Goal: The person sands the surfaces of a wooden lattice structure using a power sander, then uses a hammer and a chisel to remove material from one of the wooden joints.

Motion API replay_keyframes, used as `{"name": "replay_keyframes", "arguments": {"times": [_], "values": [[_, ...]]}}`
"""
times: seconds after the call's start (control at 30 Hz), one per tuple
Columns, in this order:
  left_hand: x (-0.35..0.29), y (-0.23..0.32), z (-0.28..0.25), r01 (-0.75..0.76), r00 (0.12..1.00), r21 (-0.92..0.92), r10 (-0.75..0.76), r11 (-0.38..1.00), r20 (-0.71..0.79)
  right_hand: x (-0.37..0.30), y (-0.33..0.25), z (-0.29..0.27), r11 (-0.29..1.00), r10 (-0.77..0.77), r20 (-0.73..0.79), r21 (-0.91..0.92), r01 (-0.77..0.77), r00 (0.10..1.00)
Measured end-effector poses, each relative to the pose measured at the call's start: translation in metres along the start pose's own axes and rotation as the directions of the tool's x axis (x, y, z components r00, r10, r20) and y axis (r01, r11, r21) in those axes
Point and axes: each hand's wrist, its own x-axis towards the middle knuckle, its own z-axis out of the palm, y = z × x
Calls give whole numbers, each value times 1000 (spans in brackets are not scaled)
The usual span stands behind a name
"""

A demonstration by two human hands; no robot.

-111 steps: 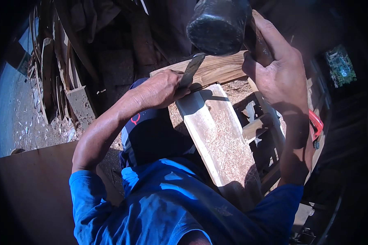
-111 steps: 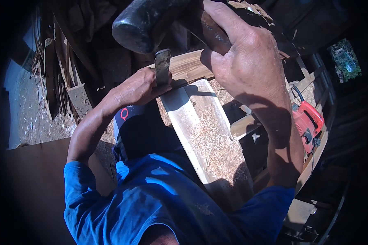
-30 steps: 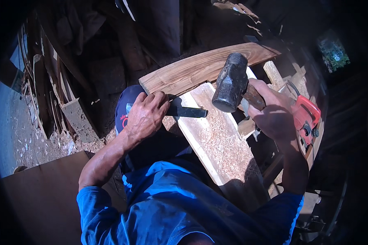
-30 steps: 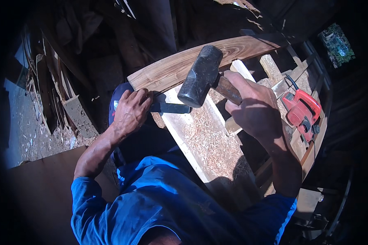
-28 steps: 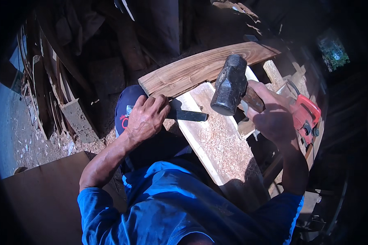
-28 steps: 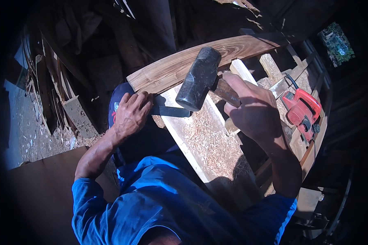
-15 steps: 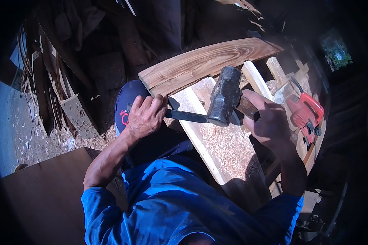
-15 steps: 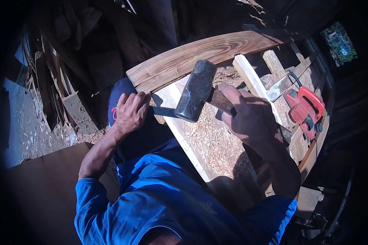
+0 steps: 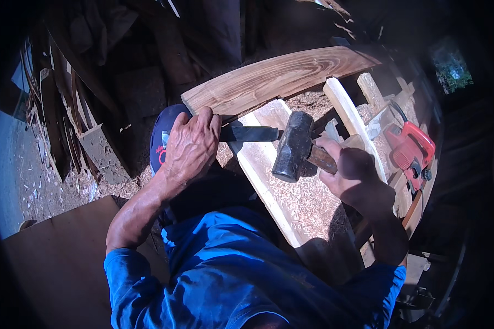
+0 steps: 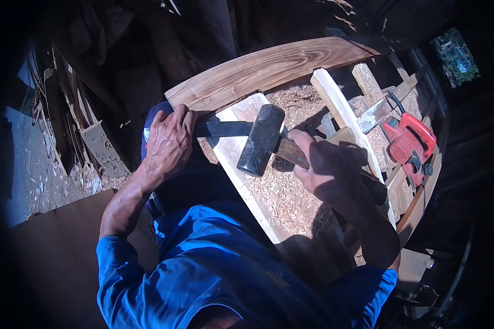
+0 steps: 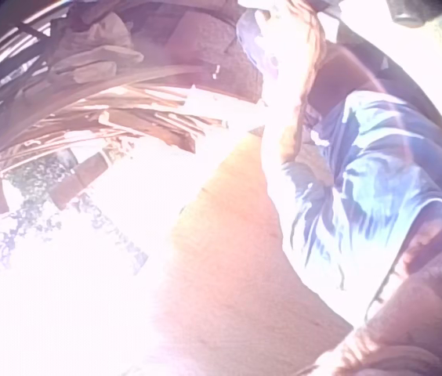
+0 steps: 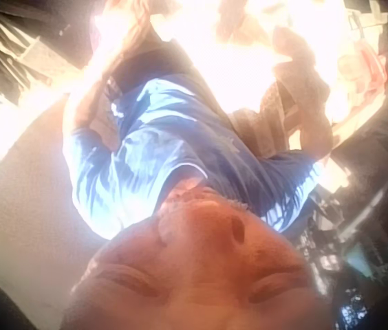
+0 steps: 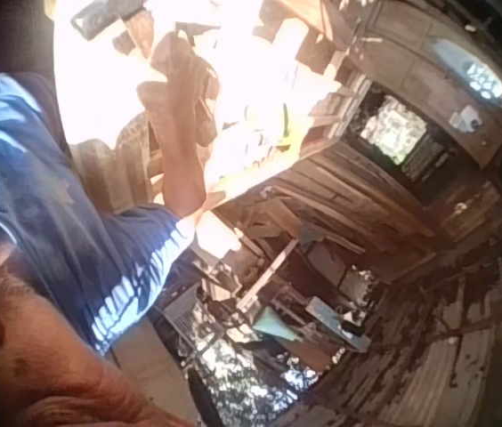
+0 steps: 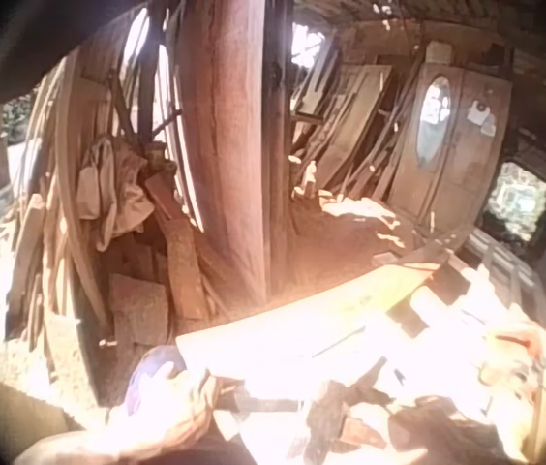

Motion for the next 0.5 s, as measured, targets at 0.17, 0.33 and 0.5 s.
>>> {"name": "replay_keyframes", "arguments": {"times": [0.17,0.33,0.5], "values": [[11,-4,-4,-18,1000,-17,18,1000,22,-9,-3,2,998,50,48,-32,-48,998],[50,-6,-26,-45,991,21,42,999,127,-16,-4,14,989,146,158,-29,-143,977],[109,-67,-99,-67,841,171,148,983,-520,-26,5,25,998,41,185,-63,-30,982]]}}
